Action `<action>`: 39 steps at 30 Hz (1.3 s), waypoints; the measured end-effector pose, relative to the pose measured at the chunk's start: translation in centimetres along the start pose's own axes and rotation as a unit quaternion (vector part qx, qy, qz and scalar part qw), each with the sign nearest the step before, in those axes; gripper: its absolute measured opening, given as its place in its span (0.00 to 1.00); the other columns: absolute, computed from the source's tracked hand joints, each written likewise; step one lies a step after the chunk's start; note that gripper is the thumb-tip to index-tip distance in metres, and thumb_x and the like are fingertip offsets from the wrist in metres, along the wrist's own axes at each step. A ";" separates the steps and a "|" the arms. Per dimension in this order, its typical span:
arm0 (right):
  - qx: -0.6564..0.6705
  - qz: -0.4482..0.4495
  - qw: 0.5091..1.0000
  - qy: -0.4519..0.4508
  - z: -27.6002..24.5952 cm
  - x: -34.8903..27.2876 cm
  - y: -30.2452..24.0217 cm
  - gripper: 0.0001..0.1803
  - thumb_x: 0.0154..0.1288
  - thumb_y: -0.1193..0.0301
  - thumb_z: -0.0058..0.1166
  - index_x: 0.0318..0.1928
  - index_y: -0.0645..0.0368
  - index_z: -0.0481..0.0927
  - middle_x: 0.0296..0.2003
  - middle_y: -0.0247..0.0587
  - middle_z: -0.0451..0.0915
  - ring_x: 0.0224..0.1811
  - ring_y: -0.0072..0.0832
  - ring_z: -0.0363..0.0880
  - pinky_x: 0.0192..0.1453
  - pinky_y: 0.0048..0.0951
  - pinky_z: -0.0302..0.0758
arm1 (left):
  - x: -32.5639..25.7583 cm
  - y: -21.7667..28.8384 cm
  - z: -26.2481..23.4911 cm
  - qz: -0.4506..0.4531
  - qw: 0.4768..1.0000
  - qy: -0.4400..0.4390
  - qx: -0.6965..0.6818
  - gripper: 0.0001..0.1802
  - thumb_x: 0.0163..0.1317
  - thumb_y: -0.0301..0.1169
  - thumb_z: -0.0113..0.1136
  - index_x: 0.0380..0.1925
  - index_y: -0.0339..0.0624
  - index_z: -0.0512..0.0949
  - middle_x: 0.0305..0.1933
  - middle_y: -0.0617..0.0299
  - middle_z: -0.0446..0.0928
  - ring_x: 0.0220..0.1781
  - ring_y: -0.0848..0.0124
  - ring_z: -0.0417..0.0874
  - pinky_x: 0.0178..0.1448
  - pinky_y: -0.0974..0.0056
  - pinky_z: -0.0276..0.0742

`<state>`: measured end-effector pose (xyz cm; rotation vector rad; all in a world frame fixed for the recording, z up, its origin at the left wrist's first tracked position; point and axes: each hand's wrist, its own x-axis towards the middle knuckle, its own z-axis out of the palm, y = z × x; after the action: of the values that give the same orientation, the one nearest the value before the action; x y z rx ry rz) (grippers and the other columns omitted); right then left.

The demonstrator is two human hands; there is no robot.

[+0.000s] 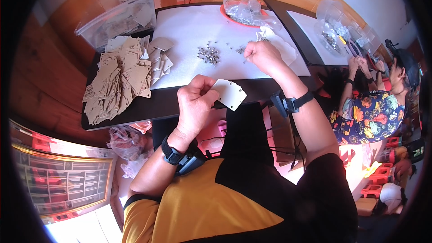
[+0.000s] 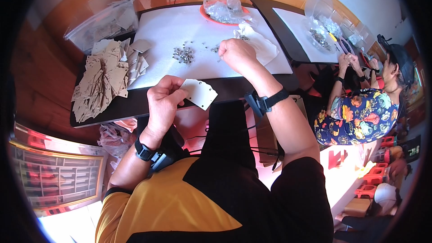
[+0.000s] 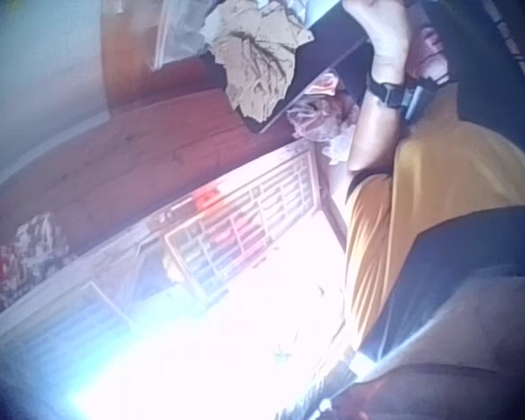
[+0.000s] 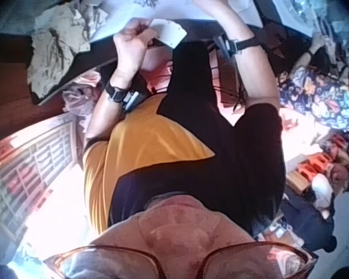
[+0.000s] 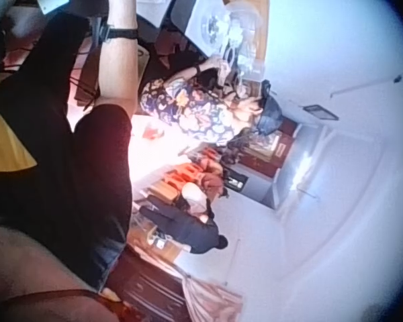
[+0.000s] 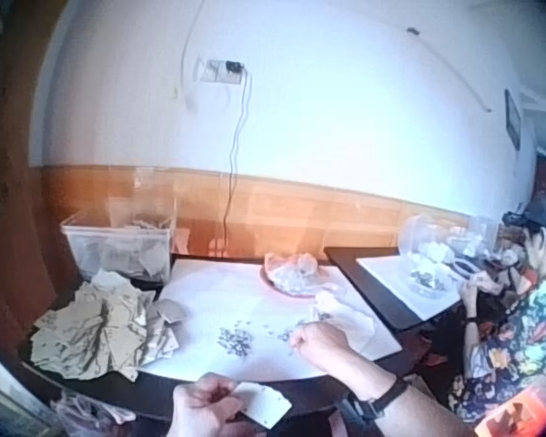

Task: Attaching small metal eyelets or studs to cardboard shoe tags.

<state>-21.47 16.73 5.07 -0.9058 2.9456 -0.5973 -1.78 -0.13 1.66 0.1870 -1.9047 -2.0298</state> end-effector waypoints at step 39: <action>0.053 -0.123 0.991 0.014 0.2 -2.1 0.0 0.04 0.60 0.71 0.59 0.37 0.52 0.84 0.29 0.42 0.85 0.39 0.44 0.85 0.41 0.48 0.77 | 0.6 1.2 0.6 -0.089 0.989 0.115 0.016 0.08 0.55 0.18 0.64 0.37 0.32 0.81 0.27 0.62 0.81 0.20 0.80 0.77 0.19 0.77 0.63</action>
<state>-19.71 17.76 4.73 -1.2678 2.8135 -0.7724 -2.39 0.21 2.96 0.5909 -1.8330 -1.9883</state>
